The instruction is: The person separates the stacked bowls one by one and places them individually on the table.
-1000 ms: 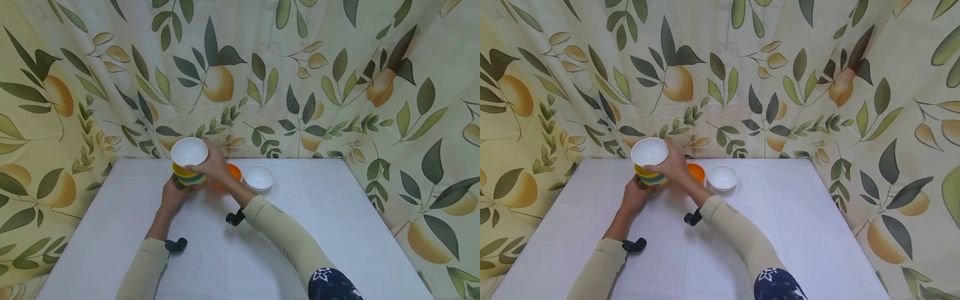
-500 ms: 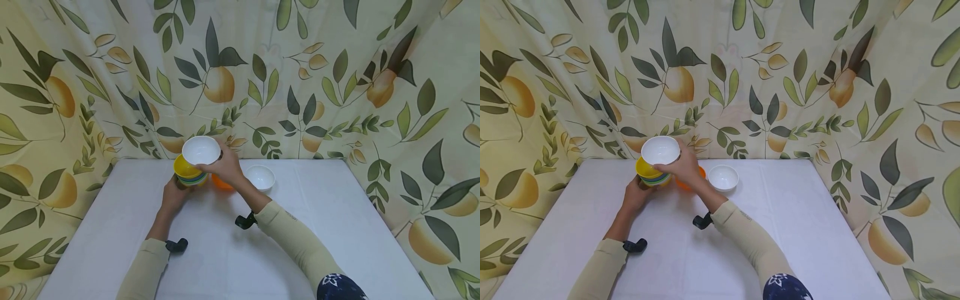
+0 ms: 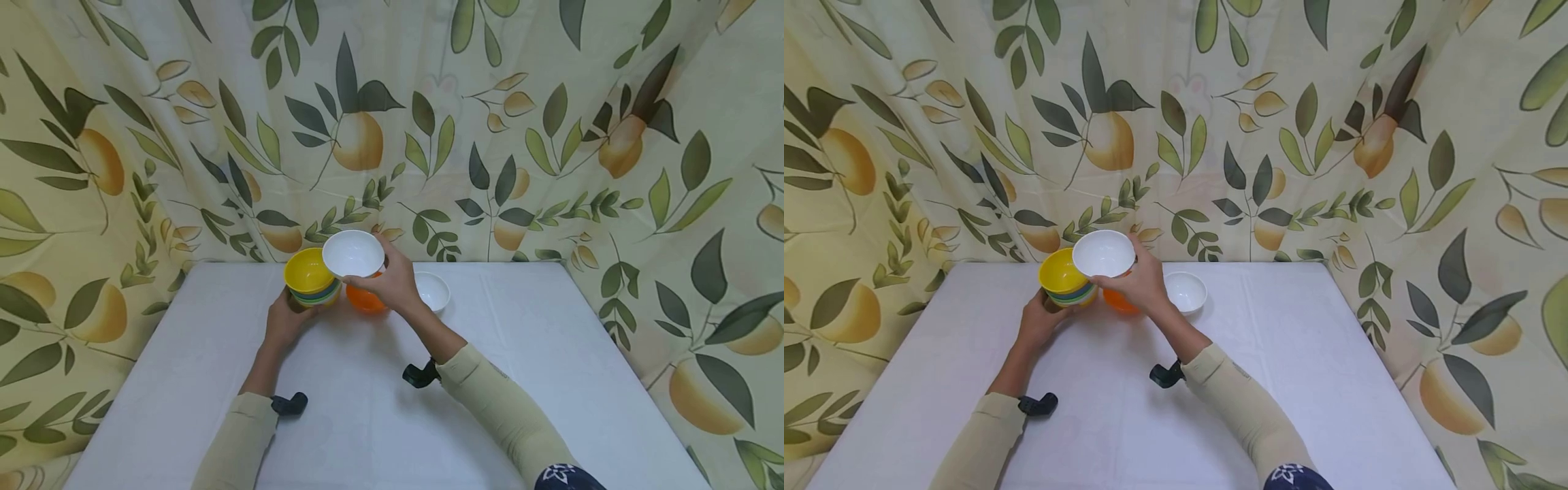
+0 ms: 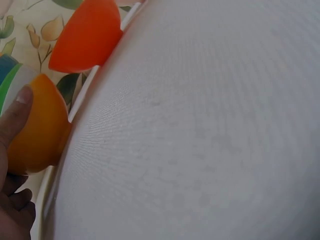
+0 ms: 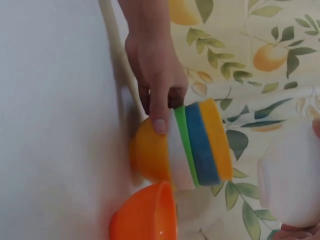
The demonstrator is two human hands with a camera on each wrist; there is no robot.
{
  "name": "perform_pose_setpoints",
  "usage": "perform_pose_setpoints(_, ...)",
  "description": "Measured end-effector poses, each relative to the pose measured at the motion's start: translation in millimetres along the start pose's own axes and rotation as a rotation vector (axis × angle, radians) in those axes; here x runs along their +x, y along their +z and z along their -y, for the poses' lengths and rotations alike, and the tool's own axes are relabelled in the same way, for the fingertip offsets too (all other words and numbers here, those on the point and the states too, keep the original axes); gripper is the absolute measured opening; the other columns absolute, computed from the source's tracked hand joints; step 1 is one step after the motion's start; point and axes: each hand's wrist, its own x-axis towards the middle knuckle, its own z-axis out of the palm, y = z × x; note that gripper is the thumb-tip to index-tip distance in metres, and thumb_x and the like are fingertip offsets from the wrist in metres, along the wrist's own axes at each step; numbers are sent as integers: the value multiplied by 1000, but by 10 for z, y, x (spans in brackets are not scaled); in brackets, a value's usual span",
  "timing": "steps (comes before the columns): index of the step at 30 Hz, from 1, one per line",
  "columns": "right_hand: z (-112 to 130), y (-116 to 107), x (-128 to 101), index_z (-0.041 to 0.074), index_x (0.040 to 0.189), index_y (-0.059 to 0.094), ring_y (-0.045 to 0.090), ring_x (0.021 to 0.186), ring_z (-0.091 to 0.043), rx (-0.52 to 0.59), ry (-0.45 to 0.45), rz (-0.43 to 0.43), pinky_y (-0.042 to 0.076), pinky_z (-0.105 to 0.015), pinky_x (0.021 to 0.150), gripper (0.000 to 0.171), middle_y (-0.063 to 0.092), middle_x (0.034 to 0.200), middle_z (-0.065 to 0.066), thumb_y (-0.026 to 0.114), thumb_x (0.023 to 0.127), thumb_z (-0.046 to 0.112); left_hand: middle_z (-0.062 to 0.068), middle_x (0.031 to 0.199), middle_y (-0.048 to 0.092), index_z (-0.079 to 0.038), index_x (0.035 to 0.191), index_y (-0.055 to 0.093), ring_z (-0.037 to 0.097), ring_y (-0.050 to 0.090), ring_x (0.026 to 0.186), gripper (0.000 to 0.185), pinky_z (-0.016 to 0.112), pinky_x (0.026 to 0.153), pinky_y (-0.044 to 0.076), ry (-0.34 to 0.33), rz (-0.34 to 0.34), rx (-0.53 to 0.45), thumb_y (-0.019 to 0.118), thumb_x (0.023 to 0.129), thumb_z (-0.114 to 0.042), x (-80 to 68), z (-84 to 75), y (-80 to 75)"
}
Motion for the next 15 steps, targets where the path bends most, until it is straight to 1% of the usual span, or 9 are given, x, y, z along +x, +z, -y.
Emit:
perform_pose_setpoints(3,-44,-58,-52,2,150,52,59,128,-31,11,2,-6,48,-46,112,90,63,141,-13,97,75,22,16,160,47,-9,162,35,35,36,151,98,55,126,24,24,-9,-14,88,86,-41,0,-2,0)
perform_pose_setpoints(6,-94,-116,-99,5,147,55,60,126,-31,7,11,-14,49,-46,111,86,64,138,-11,97,75,25,16,159,48,-9,161,36,35,38,150,96,54,126,26,45,-14,-24,88,87,-41,9,-6,-3)
perform_pose_setpoints(10,-169,-197,-168,9,145,57,60,124,-29,-8,44,-25,51,-45,109,82,65,135,-10,97,75,26,16,158,49,-8,161,37,35,38,150,96,53,126,26,47,-8,-29,88,87,-41,10,8,4)
perform_pose_setpoints(15,-277,-297,-236,9,147,56,60,124,-30,-36,79,-54,51,-46,109,86,64,137,-10,98,73,28,16,158,49,-9,161,37,34,38,150,97,53,126,25,39,-5,-36,90,85,-40,6,24,16)
